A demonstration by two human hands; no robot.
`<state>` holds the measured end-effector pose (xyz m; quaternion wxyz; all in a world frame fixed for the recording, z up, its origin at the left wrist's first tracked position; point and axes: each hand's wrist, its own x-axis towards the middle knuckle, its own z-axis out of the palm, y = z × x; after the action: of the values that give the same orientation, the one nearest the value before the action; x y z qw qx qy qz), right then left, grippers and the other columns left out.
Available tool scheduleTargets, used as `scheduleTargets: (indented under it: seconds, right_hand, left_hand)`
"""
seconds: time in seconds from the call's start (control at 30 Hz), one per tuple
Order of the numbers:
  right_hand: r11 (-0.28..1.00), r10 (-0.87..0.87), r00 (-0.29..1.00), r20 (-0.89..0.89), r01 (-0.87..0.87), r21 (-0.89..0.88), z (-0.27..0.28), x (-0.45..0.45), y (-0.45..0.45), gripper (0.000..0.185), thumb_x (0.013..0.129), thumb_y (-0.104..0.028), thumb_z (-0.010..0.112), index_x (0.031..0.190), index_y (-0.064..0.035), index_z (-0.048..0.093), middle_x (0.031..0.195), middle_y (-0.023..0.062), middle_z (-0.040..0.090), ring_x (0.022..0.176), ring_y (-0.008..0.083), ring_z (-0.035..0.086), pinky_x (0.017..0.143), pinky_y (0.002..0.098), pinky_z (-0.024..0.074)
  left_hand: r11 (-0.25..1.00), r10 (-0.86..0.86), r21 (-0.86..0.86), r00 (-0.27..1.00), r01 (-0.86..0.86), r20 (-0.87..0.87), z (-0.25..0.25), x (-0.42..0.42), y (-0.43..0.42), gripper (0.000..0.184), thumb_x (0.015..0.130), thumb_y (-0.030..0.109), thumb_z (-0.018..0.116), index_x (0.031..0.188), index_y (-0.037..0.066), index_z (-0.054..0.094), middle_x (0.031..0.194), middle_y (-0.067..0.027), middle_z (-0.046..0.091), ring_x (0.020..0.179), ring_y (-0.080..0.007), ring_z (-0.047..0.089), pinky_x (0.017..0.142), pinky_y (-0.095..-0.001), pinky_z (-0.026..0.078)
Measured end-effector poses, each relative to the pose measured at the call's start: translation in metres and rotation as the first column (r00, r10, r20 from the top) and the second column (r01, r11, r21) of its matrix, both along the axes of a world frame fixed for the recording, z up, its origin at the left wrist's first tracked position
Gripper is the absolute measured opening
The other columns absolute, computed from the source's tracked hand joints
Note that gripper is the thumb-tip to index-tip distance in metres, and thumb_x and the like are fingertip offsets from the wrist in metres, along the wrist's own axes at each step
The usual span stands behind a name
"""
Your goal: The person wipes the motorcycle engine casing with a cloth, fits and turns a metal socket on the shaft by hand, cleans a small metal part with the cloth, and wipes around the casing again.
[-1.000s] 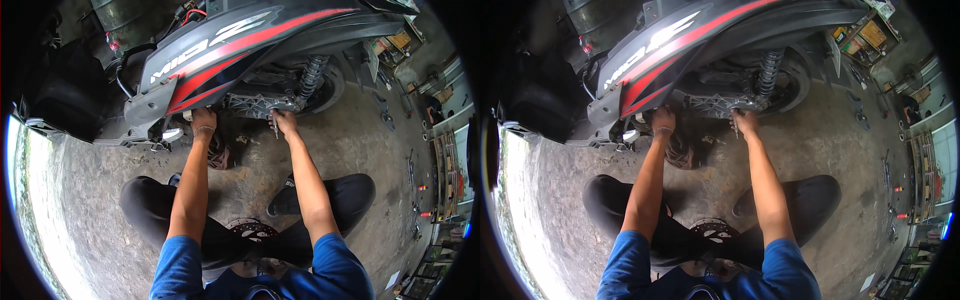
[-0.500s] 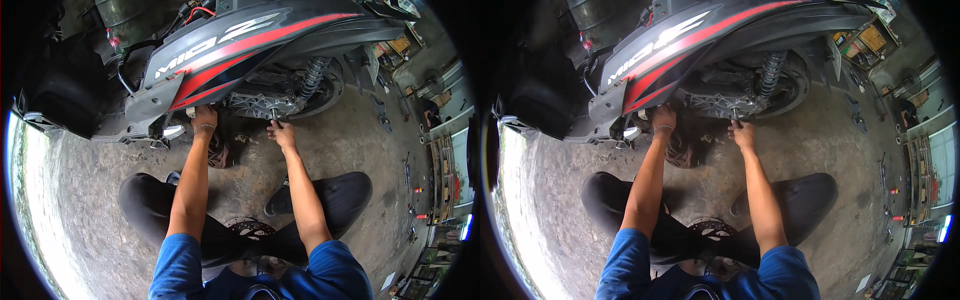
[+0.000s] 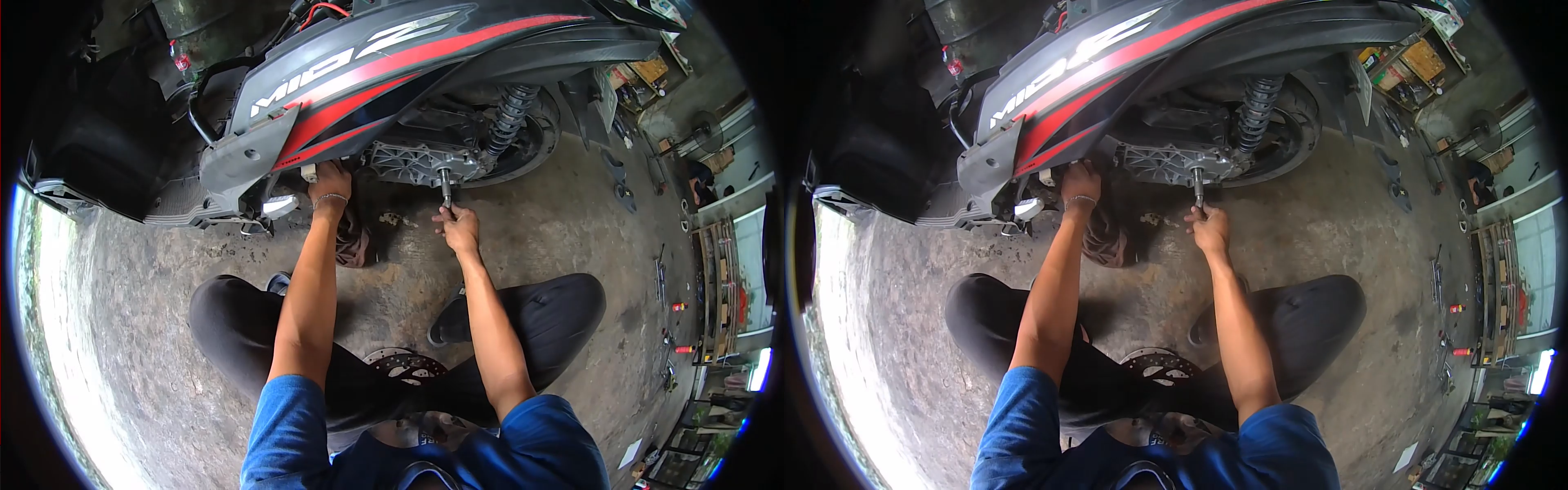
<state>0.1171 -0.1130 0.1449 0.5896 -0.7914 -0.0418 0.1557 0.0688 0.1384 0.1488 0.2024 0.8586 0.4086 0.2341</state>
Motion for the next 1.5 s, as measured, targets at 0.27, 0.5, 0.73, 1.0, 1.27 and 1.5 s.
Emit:
scheduleTargets:
  seconds: [0.27,0.5,0.73,1.0,1.27,1.5]
  right_hand:
    - [0.979,0.126,0.986,-0.113,-0.142,-0.144,0.018,0.005,-0.022,0.017,0.08,-0.01,0.057,0.09,0.0034,0.06,0.071,0.0079,0.064,0.045,0.0097,0.051,0.043,0.0181,0.0402]
    - [0.967,0.204,0.977,-0.064,-0.212,-0.143,0.022,0.019,-0.039,0.018,0.077,-0.011,0.062,0.088,0.003,0.061,0.07,0.0071,0.062,0.053,0.0096,0.052,0.05,0.0188,0.0433]
    - [0.999,-0.003,1.0,-0.005,0.002,-0.051,0.021,0.031,0.0,0.02,0.076,-0.012,0.064,0.087,0.004,0.061,0.07,0.0063,0.061,0.056,0.0095,0.053,0.053,0.0196,0.0451]
    - [0.946,-0.003,0.963,-0.269,0.089,0.311,0.006,0.041,0.003,0.021,0.078,-0.016,0.062,0.089,0.0022,0.061,0.072,0.0069,0.06,0.056,0.0113,0.053,0.051,0.0213,0.0454]
    - [0.529,0.389,0.733,-0.558,0.318,0.787,-0.05,0.049,-0.011,0.023,0.084,-0.017,0.054,0.097,0.0014,0.059,0.081,0.0083,0.06,0.068,0.0128,0.055,0.063,0.0219,0.0461]
    - [0.647,0.16,0.807,-0.568,0.349,0.678,-0.03,0.037,0.001,0.029,0.085,-0.022,0.051,0.099,0.0016,0.058,0.081,0.0078,0.062,0.064,0.0137,0.055,0.058,0.0228,0.0455]
  left_hand:
    - [1.0,0.015,0.007,1.0,-0.015,0.001,-0.001,-0.001,0.001,0.039,0.086,0.03,0.039,0.078,-0.004,0.055,0.076,-0.0229,0.06,0.07,-0.0398,0.058,0.061,-0.0448,0.047]
    - [0.999,0.019,-0.042,1.0,-0.019,0.003,-0.004,0.002,0.002,0.039,0.086,0.031,0.039,0.077,-0.003,0.056,0.077,-0.023,0.06,0.07,-0.04,0.058,0.062,-0.0454,0.047]
    - [1.0,0.028,-0.003,0.999,-0.028,0.015,-0.009,0.002,0.003,0.039,0.086,0.031,0.039,0.076,-0.002,0.057,0.074,-0.0228,0.06,0.069,-0.0402,0.057,0.061,-0.0455,0.046]
    - [0.999,0.018,0.051,1.0,-0.017,-0.011,-0.01,0.0,0.002,0.037,0.085,0.029,0.04,0.074,-0.002,0.056,0.071,-0.0227,0.059,0.067,-0.0405,0.057,0.06,-0.0454,0.046]
    - [0.994,-0.004,0.106,1.0,0.004,0.0,-0.017,0.001,0.0,0.033,0.084,0.027,0.042,0.072,-0.001,0.055,0.07,-0.0221,0.059,0.063,-0.0404,0.057,0.056,-0.0451,0.046]
    - [0.981,0.023,0.189,0.998,-0.034,0.056,-0.021,0.002,0.005,0.032,0.084,0.026,0.042,0.071,0.0,0.055,0.069,-0.0219,0.059,0.061,-0.0408,0.056,0.055,-0.046,0.045]
